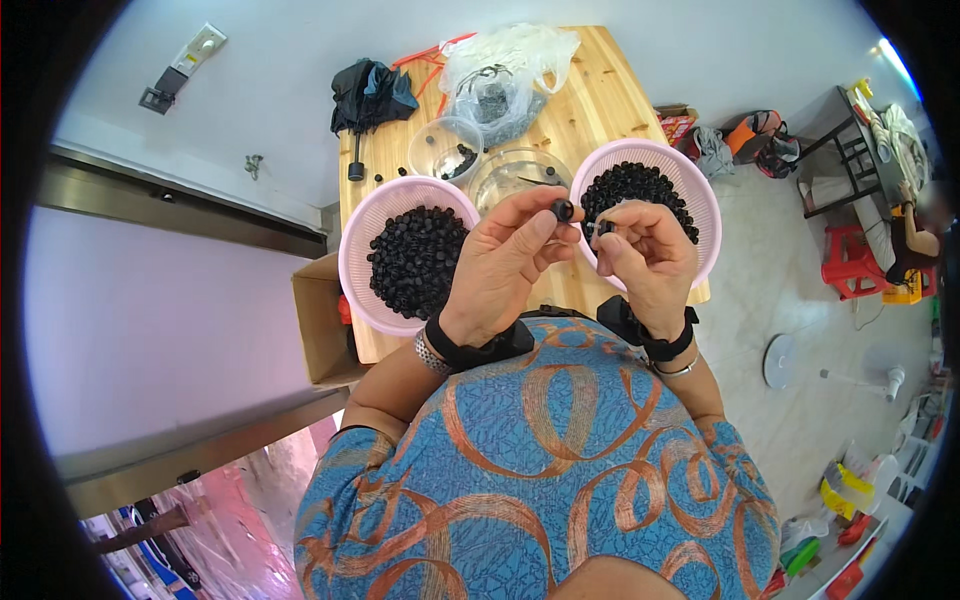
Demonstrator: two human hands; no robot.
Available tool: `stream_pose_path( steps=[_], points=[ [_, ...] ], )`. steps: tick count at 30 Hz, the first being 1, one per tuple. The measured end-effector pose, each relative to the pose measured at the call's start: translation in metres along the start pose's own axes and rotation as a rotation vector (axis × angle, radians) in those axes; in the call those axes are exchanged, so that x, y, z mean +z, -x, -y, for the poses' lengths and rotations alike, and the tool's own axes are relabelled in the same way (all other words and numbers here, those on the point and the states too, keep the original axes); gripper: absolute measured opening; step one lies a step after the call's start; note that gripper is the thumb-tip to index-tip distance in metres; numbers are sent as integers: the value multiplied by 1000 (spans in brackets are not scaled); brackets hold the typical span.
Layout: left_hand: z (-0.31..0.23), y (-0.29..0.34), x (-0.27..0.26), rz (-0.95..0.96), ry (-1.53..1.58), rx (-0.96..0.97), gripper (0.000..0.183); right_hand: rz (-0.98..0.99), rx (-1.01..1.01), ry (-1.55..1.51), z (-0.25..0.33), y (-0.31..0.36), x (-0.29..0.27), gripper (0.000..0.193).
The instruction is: Manually assemble small black plastic components by hand.
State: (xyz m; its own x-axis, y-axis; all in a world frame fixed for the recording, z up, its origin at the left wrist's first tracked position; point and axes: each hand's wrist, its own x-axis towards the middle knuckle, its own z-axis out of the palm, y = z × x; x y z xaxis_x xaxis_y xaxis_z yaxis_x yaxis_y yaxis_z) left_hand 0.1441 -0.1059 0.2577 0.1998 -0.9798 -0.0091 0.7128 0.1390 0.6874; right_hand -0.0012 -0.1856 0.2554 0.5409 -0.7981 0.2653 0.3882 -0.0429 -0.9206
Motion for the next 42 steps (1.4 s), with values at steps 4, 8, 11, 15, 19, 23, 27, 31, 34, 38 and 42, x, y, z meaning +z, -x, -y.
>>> stream_pose_path(
  steps=[4, 8, 11, 15, 19, 23, 27, 31, 34, 38, 42],
  points=[
    [1, 0, -4, 34, 15, 31, 27, -9, -7, -69, -3, -2, 5, 22],
    [1, 0, -4, 32, -16, 19, 28, -1, -63, 74, -3, -3, 6, 22],
    [0, 1, -2, 21, -39, -10, 30, 18, -132, 204, 1, -4, 9, 20],
    [1, 3, -3, 9, -55, -20, 32, 28, -212, 409, 10, -8, 11, 18],
    [2, 4, -5, 15, -85, 7, 32, 32, -218, 508, 13, -9, 11, 17],
    [2, 4, -3, 19, -102, 10, 32, 27, -236, 533, 13, -8, 12, 17],
    [4, 5, -2, -2, -107, 11, 31, 25, -232, 523, 13, -7, 13, 18],
    [5, 4, -3, 13, -111, 5, 30, 42, -199, 481, 14, -7, 11, 17],
    [6, 4, -3, 6, -124, 18, 30, 53, -255, 529, 15, -7, 10, 16],
    [7, 3, -1, 18, -181, 52, 30, 68, -265, 555, 17, -7, 8, 17],
    [6, 2, 1, 30, -285, 90, 29, 80, -257, 603, 16, -6, 6, 17]
  ],
)
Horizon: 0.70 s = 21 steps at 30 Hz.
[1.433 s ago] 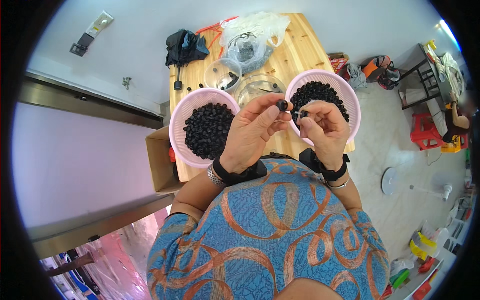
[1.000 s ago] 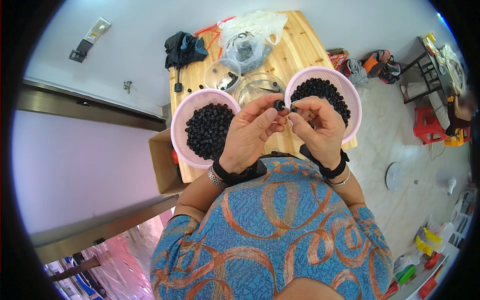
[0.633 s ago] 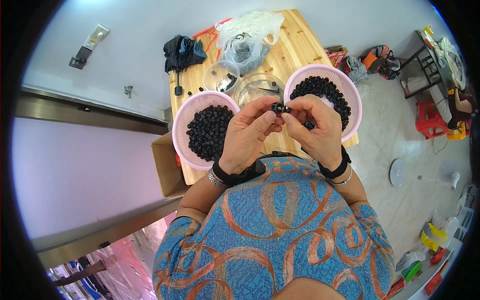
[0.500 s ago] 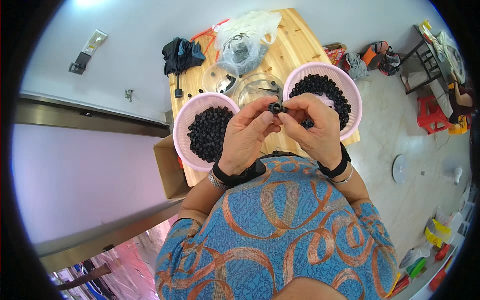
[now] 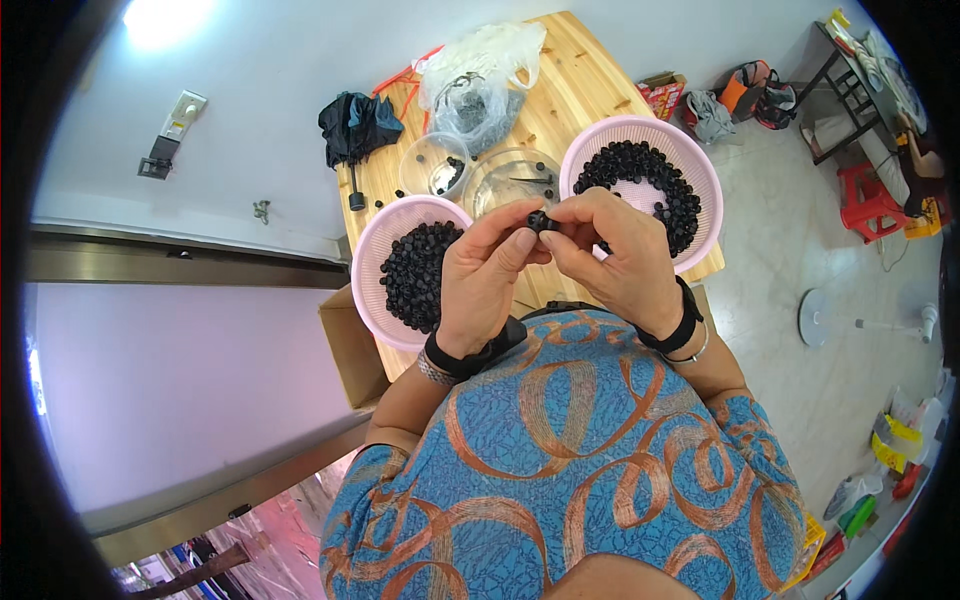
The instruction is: Manually assemble small black plastic components by hand.
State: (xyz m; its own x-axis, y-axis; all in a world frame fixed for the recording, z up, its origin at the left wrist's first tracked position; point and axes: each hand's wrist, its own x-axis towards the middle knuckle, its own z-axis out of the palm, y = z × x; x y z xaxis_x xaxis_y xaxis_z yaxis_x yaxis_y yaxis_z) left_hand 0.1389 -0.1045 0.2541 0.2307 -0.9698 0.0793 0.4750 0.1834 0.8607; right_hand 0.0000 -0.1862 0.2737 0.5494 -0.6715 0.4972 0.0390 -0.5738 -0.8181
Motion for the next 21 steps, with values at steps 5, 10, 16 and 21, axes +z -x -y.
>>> stream_pose_path(
  steps=[5, 10, 16, 21],
  points=[
    [1, 1, 1, -17, -66, 39, 28, -11, 4, -24, 0, 1, 0, 17],
    [5, 2, -2, -37, -73, 57, 28, 1, 7, -13, 1, 1, 0, 17],
    [3, 2, -1, -31, -62, 63, 28, -17, -1, -4, 3, 1, 1, 16],
    [2, 2, 0, -47, -74, 51, 29, -36, -53, 6, 0, 1, 2, 15]
  ],
)
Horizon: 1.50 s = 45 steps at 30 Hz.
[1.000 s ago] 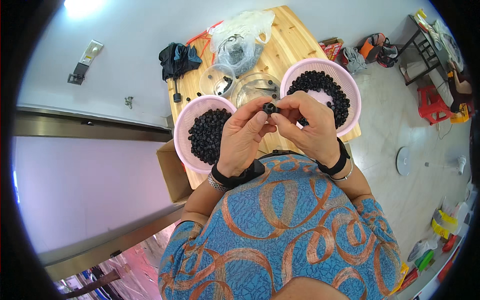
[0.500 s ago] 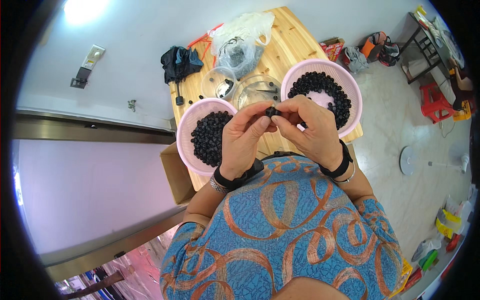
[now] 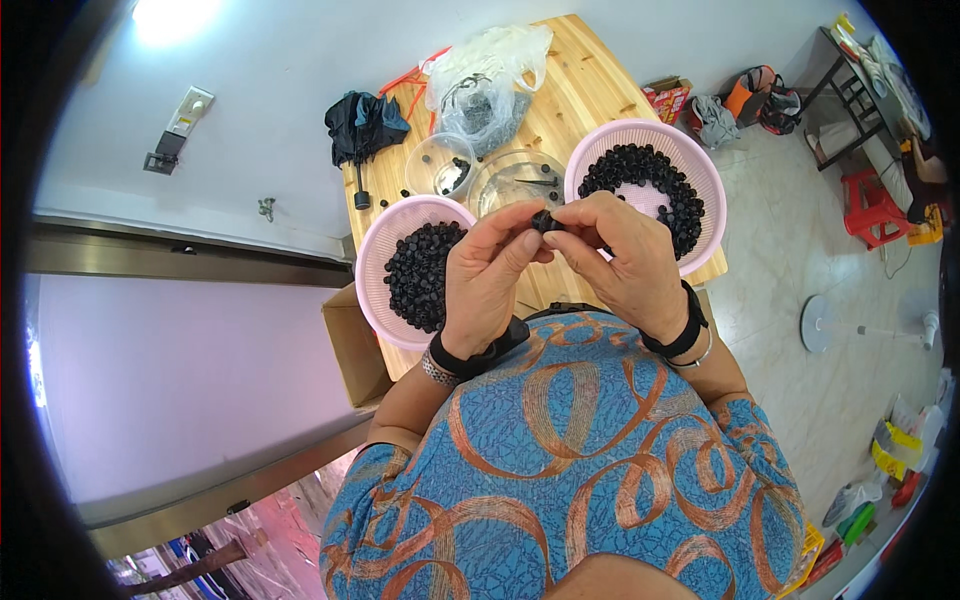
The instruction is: Manually assemble small black plastic components by hand.
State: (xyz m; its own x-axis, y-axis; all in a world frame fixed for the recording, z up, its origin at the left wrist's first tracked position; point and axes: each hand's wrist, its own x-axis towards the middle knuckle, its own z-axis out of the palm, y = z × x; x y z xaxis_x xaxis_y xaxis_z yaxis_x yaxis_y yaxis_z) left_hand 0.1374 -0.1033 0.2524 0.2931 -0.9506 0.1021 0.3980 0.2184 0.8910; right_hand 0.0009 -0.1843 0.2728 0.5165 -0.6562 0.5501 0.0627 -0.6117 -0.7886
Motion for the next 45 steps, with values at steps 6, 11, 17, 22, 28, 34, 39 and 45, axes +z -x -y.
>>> stream_pose_path(
  steps=[6, 11, 17, 22, 28, 34, 39, 45],
  points=[
    [-2, 0, 1, -2, -25, -8, 29, 29, -26, 12, 3, -1, -3, 13],
    [-2, -1, 1, -4, -70, 25, 28, 29, -37, 23, 3, -1, -3, 13],
    [-1, 0, 2, -2, -143, 85, 28, 14, 32, -23, 3, 1, -1, 13],
    [1, -1, 1, 15, -174, 120, 28, 15, 9, 5, 2, 1, -1, 15],
    [-6, 0, 5, 55, -371, 207, 26, 44, -67, 166, 11, -1, -6, 19],
    [-13, 1, 6, 84, -596, 272, 23, 217, 271, -93, 8, -6, -18, 20],
    [-10, 2, 2, 162, -620, 182, 21, 338, 317, -130, -3, -13, -29, 27],
    [-16, 6, 3, 222, -607, 107, 22, 327, 237, -83, -4, -6, -29, 30]
  ],
)
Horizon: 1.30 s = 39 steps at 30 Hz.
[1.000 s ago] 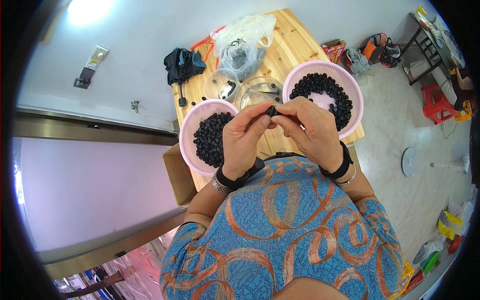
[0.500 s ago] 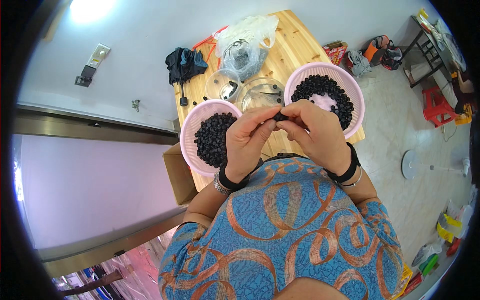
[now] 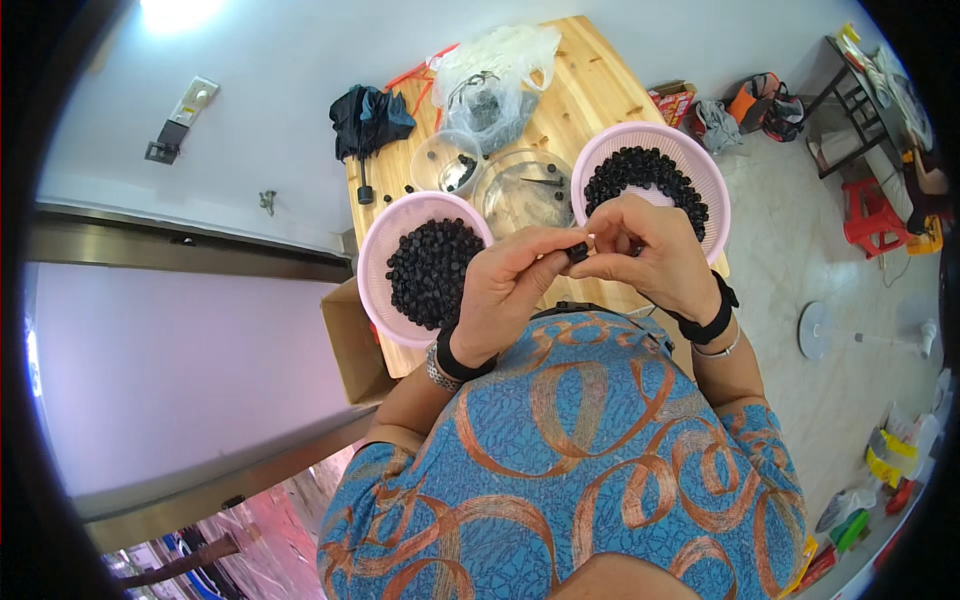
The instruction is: Manually assemble small black plastic components by hand.
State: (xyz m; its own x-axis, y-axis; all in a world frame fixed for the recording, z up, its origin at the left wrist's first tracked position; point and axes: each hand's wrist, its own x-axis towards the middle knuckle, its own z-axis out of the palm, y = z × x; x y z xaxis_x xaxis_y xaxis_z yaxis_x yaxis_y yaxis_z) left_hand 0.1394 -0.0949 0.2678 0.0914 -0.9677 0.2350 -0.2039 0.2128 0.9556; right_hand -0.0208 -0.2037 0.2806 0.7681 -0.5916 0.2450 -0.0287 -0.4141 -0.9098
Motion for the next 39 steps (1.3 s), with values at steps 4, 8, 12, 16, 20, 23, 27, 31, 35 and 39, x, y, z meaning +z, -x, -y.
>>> stream_pose_path(
  steps=[4, 8, 12, 16, 20, 23, 27, 31, 35, 39],
  points=[
    [5, 2, 2, -41, -24, 84, 23, 2, -38, 28, -5, 2, 3, 29],
    [8, 5, 3, -54, 21, 47, 23, 29, -121, 81, -5, 1, 2, 29],
    [8, 5, 1, -49, -43, 105, 22, 48, -121, 97, -6, 1, 5, 27],
    [10, 6, 1, -52, -52, 137, 22, 43, -75, -42, -14, 3, 10, 26],
    [8, 8, 0, -14, 2, 37, 21, 76, -91, -37, -12, 1, 7, 26],
    [8, 10, 0, -22, 109, -19, 21, 89, -59, -76, -9, -1, 8, 25],
    [8, 11, 0, -6, 334, -122, 23, 68, -45, -165, -16, 0, 15, 25],
    [8, 14, 0, -22, 382, -110, 23, 48, -85, -178, -25, 0, 21, 24],
    [5, 7, -1, -48, 404, -143, 26, -37, 94, -459, -27, -6, 30, 23],
    [14, 7, -4, -66, 696, -261, 30, -54, 72, -508, -26, -6, 38, 24]
  ],
)
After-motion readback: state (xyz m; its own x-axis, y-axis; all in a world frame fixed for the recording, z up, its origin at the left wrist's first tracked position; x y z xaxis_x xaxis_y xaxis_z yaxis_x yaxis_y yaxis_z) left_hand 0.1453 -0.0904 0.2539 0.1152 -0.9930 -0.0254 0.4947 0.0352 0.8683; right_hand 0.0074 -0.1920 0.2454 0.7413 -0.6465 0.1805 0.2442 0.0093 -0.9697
